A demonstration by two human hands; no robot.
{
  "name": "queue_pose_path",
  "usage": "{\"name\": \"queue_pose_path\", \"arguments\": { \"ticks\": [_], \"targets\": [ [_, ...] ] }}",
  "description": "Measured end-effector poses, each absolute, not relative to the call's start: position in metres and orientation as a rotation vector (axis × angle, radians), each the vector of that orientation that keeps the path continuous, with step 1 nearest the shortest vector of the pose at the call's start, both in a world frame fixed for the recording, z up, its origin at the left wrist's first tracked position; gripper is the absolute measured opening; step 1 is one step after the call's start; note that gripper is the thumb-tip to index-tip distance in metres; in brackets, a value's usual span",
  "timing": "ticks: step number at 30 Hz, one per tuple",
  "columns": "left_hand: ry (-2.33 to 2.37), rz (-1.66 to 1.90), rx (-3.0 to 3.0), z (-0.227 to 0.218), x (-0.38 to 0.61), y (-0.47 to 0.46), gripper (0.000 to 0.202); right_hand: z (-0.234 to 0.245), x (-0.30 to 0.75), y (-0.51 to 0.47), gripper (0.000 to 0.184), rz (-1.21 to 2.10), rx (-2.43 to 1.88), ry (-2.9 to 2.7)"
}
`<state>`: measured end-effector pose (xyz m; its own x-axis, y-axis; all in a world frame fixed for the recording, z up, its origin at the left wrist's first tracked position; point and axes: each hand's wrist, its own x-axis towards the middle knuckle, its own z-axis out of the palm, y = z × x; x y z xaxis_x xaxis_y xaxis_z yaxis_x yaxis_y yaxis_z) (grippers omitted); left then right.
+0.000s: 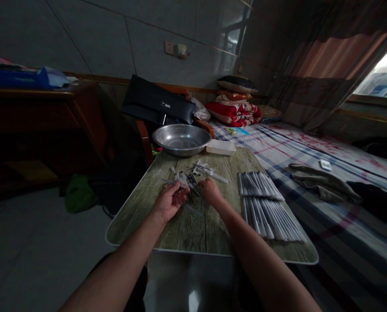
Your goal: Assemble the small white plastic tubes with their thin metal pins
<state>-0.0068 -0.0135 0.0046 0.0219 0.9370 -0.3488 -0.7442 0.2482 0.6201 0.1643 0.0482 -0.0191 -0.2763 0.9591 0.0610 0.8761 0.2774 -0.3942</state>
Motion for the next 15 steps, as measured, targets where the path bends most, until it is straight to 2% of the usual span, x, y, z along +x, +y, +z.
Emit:
{"name": "queue_pose_path", "arguments": {
  "ticks": [3,7,11,13,15],
  "targets": [
    [0.847,1.341,0.352,0.001,-0.006,-0.016,0.001,-0.019,0.163,0.051,0.025,0.407,-1.717,-2.239],
    [0.813,1.329,0.371,0.0,-0.004,-0.018,0.005,-0.011,0.177,0.039,0.017,0.467,-1.675,-2.163],
    [0.798,1.292,0.332,0.001,0.003,-0.022,0.01,-0.001,0.187,0.01,0.008,0.991,-1.248,-1.676],
    [0.804,1.277,0.304,0.001,0.008,-0.025,0.012,0.003,0.185,-0.007,0.011,1.219,-1.027,-1.437],
    [0.786,1.267,0.302,0.0,0.013,-0.028,0.012,0.006,0.18,-0.02,0.014,1.299,-0.929,-1.328]
  ]
}}
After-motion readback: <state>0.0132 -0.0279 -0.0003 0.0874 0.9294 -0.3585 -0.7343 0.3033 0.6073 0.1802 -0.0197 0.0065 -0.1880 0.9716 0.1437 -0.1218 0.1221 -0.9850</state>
